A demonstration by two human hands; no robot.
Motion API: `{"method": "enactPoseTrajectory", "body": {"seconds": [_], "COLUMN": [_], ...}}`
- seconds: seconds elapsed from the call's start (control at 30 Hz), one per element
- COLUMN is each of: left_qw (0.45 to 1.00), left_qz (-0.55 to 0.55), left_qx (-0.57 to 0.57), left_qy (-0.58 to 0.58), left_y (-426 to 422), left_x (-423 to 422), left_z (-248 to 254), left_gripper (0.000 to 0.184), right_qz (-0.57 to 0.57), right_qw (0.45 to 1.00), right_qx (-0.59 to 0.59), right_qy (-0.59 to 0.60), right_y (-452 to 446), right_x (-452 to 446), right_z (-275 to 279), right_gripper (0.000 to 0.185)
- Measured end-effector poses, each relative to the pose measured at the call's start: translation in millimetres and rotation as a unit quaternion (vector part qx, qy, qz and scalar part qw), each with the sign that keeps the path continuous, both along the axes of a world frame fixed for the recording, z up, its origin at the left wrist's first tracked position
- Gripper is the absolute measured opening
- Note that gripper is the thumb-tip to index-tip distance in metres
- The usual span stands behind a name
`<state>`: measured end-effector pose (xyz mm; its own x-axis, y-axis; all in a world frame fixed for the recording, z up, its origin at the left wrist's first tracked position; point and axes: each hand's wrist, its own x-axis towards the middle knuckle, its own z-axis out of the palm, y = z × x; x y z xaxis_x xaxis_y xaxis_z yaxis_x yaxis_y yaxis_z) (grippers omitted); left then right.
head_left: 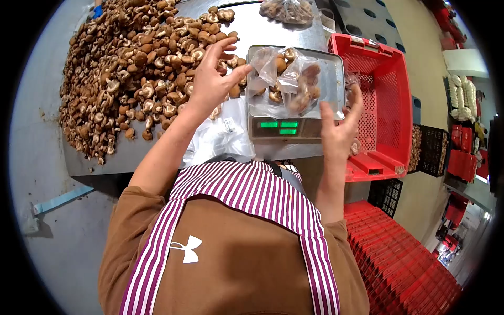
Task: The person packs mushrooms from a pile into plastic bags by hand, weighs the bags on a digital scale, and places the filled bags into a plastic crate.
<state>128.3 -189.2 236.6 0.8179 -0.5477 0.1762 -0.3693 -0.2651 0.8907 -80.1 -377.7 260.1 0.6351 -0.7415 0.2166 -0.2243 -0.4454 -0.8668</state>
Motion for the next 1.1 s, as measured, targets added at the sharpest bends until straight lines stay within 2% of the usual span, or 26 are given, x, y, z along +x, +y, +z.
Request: {"method": "enactPoseTrajectory", "body": {"seconds": [0.03,0.1,0.13,0.17,0.2,0.27,0.33,0.37,0.4,0.5,0.6,0.67,0.7,0.77,0.8,0.87,0.93,1.0,1.07,1.1], "left_qw": [1.0,0.999,0.996,0.995,0.993,0.984,0.979,0.974,0.977,0.986,0.993,0.995,0.992,0.977,0.961,0.953,0.929,0.913,0.911,0.909], "left_qz": [-0.001,0.002,0.002,-0.005,-0.013,-0.015,-0.002,0.015,0.019,0.015,0.021,0.03,0.052,0.109,0.161,0.248,0.329,0.365,0.376,0.357], "left_qx": [0.002,0.031,0.061,0.077,0.119,0.133,0.144,0.158,0.13,0.088,0.069,0.082,0.112,0.183,0.226,0.169,0.167,0.181,0.17,0.212], "left_qy": [0.023,0.042,0.059,0.065,0.007,-0.119,-0.141,-0.165,-0.167,-0.139,-0.09,-0.041,-0.041,-0.017,0.003,0.044,0.026,0.019,0.007,0.025], "left_y": [1,1,0,-4,-8,-15,-20,-19,-15,-1,22,50,67,103,117,158,182,205,215,218], "left_x": [-2,-11,-15,-23,-31,-34,-34,-30,-29,-34,-49,-55,-54,-44,-40,-20,-9,3,8,10], "left_z": [-6,-14,-14,-13,-5,-29,-37,-41,-49,-52,-70,-86,-96,-124,-112,-151,-141,-147,-150,-148], "left_gripper": [0.073,0.078,0.083,0.088,0.083,0.075,0.071,0.068,0.056,0.049,0.045,0.039,0.036,0.028,0.022,0.018,0.014,0.014,0.018,0.021], "right_qz": [0.008,0.023,0.026,0.046,0.065,0.08,0.058,0.047,0.035,-0.008,-0.009,-0.011,-0.004,0.0,0.007,-0.057,-0.04,-0.003,0.006,-0.004], "right_qw": [0.999,0.991,0.991,0.981,0.965,0.957,0.945,0.949,0.953,0.972,0.987,0.999,0.999,0.996,0.995,0.967,0.97,0.976,0.984,0.985], "right_qx": [-0.051,-0.122,-0.121,-0.183,-0.244,-0.26,-0.287,-0.295,-0.295,-0.226,-0.148,-0.026,-0.025,0.081,0.081,0.238,0.229,0.199,0.163,0.157], "right_qy": [0.006,0.045,0.044,0.055,0.064,0.098,0.143,0.105,0.056,0.058,0.061,0.043,0.041,0.049,0.049,-0.063,-0.069,-0.083,-0.077,-0.065], "right_y": [2,8,12,17,23,29,27,17,4,-14,-30,-31,-29,-26,-24,-15,-4,-7,-8,-10], "right_x": [6,17,24,31,39,46,52,50,48,32,14,6,2,-5,-5,-4,2,2,4,5], "right_z": [-9,-13,-15,-18,-21,-33,-51,-55,-62,-63,-77,-87,-87,-86,-85,-80,-63,-60,-59,-59], "right_gripper": [0.086,0.101,0.101,0.104,0.106,0.107,0.101,0.086,0.068,0.04,0.028,0.025,0.025,0.02,0.02,0.024,0.023,0.022,0.025,0.027]}}
